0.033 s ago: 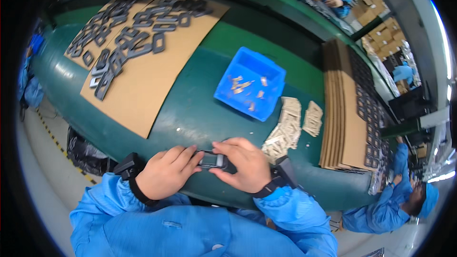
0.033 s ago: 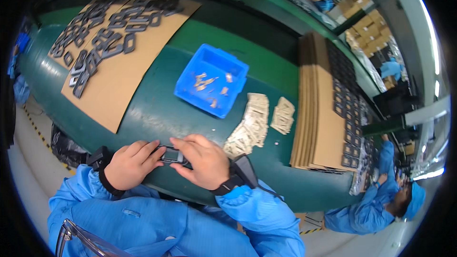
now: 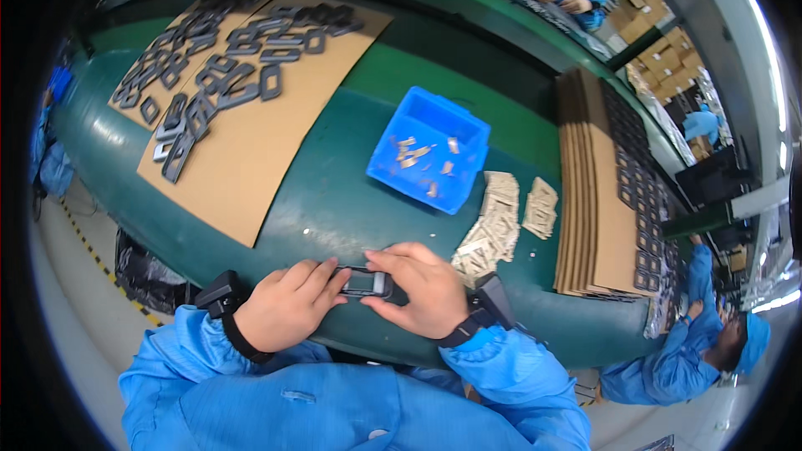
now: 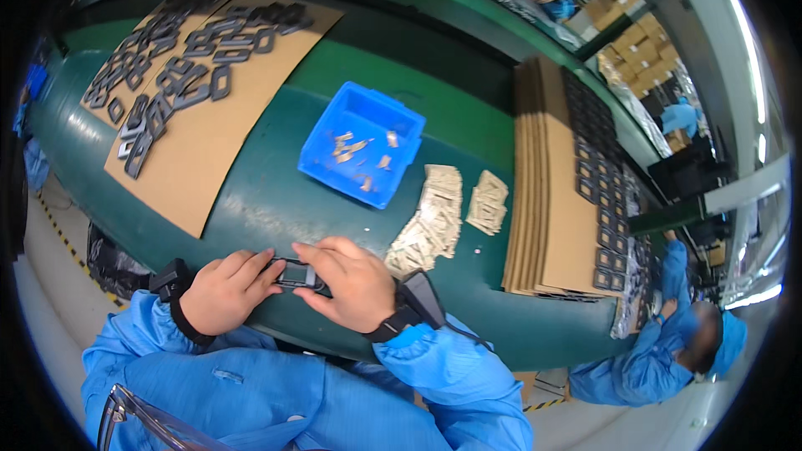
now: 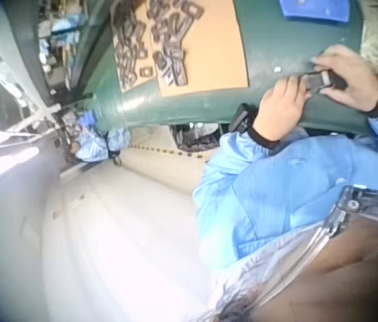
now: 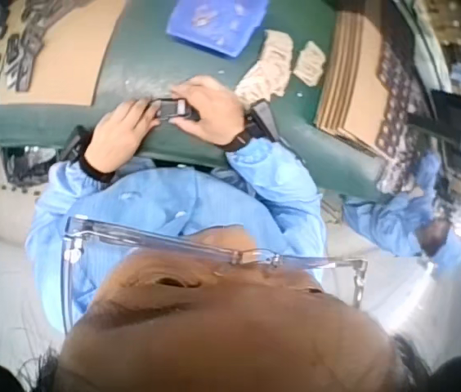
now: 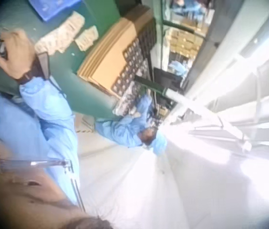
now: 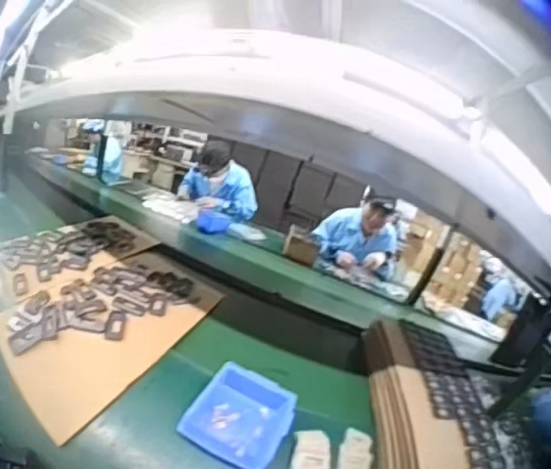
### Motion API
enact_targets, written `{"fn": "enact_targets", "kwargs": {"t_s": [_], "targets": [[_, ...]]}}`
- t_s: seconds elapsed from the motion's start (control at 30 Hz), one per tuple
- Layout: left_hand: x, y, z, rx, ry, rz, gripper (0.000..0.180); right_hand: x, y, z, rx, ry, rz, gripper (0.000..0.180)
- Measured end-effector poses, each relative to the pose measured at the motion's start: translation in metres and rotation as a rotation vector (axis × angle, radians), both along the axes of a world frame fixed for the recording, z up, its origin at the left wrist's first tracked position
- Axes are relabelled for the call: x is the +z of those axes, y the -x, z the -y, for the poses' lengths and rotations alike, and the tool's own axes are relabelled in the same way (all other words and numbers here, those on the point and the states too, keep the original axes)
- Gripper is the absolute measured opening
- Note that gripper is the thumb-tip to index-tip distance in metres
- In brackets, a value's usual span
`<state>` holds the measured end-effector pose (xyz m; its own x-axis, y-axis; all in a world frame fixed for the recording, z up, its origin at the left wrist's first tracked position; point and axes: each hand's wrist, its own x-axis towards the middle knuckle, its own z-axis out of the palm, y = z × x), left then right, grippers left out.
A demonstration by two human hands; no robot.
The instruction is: The recorder is on a factory production line, manually applying adhesive strips and frames to small plastic component parts.
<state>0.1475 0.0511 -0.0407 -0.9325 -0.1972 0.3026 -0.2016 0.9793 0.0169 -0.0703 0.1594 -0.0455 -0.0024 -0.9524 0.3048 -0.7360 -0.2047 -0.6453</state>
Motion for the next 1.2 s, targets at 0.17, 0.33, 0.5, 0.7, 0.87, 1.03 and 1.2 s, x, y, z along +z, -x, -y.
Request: {"fn": "enact_targets", "kwargs": {"t_s": [0.17,0.33,0.5,0.7,0.87,1.03,1.2], "targets": [[0.0,0.004,0.015,-0.15,0.162,0.051,0.04,0.001,0.007,0.001,0.011,0.033,-0.025,0.064],[0.011,0.011,0.023,-0.243,0.233,0.08,0.038,0.0,0.011,0.002,0.011,0.032,-0.021,0.063],[0.008,0.009,0.03,-0.218,-0.002,-0.026,0.034,-0.002,0.01,0.001,0.007,0.024,-0.043,0.062],[0.016,0.011,0.043,-0.396,-0.06,0.01,0.028,-0.001,0.01,-0.002,0.002,0.029,-0.039,0.061],[0.015,0.015,0.054,-0.497,-0.111,0.058,0.03,-0.002,0.01,-0.003,0.036,0.026,-0.015,0.062],[0.021,0.02,0.058,-0.582,0.034,0.118,0.03,0.003,0.012,-0.01,0.049,0.019,-0.034,0.061],[0.014,0.024,0.07,-0.64,-0.106,0.08,0.03,0.002,0.013,-0.008,0.049,0.024,-0.05,0.058]]}}
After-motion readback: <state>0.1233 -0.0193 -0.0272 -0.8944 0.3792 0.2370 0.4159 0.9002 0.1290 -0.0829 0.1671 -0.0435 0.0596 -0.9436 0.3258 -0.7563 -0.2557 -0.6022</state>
